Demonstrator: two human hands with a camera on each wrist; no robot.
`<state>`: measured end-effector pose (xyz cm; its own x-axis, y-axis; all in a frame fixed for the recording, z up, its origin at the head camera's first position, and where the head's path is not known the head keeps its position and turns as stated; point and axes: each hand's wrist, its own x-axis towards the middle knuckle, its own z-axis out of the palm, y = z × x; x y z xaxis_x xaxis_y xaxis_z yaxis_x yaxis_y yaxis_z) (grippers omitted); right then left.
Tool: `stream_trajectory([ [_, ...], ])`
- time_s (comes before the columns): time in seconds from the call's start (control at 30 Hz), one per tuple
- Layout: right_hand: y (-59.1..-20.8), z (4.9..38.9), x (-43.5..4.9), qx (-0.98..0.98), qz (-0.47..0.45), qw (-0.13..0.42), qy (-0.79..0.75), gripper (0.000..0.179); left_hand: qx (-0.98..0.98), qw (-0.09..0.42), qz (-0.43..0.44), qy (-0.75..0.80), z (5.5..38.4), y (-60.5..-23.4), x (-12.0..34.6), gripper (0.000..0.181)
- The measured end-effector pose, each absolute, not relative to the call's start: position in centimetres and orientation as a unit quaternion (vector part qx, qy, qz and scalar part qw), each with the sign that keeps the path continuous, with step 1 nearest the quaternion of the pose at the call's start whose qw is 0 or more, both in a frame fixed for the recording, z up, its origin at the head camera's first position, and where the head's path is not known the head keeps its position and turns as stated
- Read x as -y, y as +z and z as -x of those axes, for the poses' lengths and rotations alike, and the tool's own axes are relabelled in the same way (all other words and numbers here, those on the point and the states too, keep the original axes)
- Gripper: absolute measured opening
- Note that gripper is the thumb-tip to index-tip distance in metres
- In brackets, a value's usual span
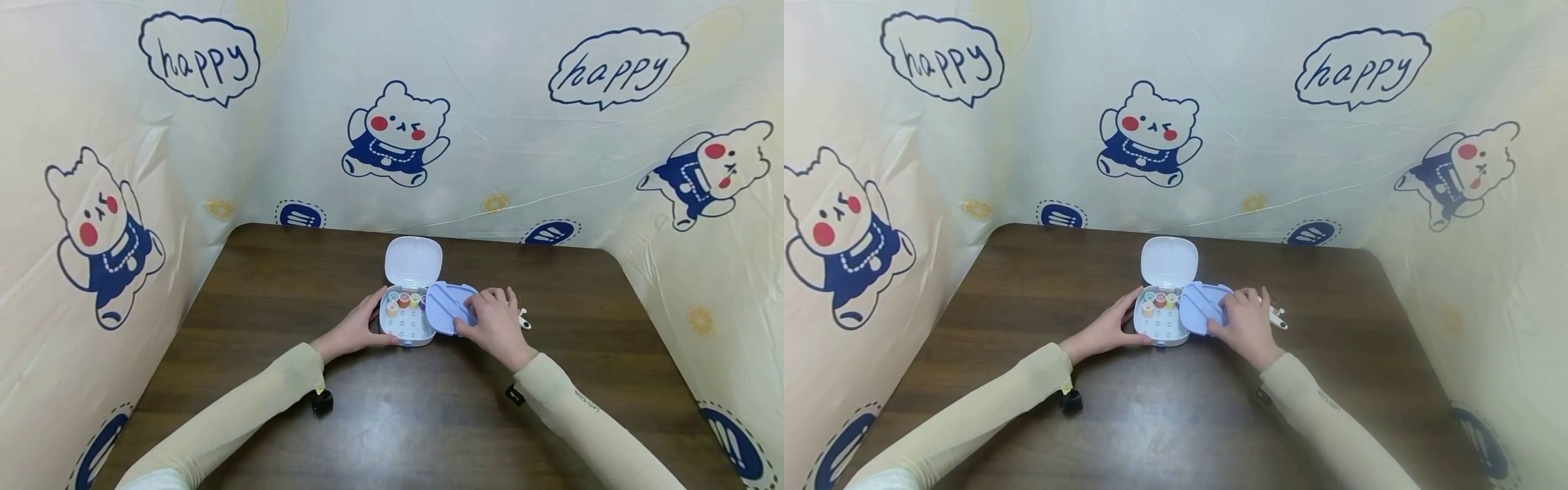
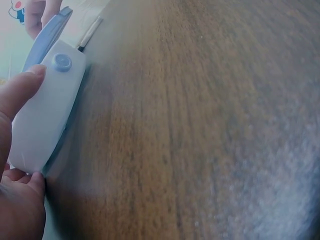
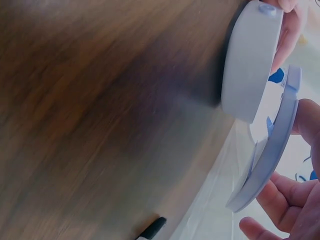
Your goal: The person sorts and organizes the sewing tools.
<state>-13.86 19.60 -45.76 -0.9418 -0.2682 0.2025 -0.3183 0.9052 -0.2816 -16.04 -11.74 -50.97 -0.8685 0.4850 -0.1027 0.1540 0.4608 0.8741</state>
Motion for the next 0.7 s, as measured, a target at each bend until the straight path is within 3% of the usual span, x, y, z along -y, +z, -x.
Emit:
stream_trajectory([
  [0.7, -45.3, 13.6, -15.4, 0.966, -0.195, 0.087, 0.144, 0.035, -0.845, 0.161, -0.206, 0.466, 15.9, -50.9, 11.8, 0.118],
])
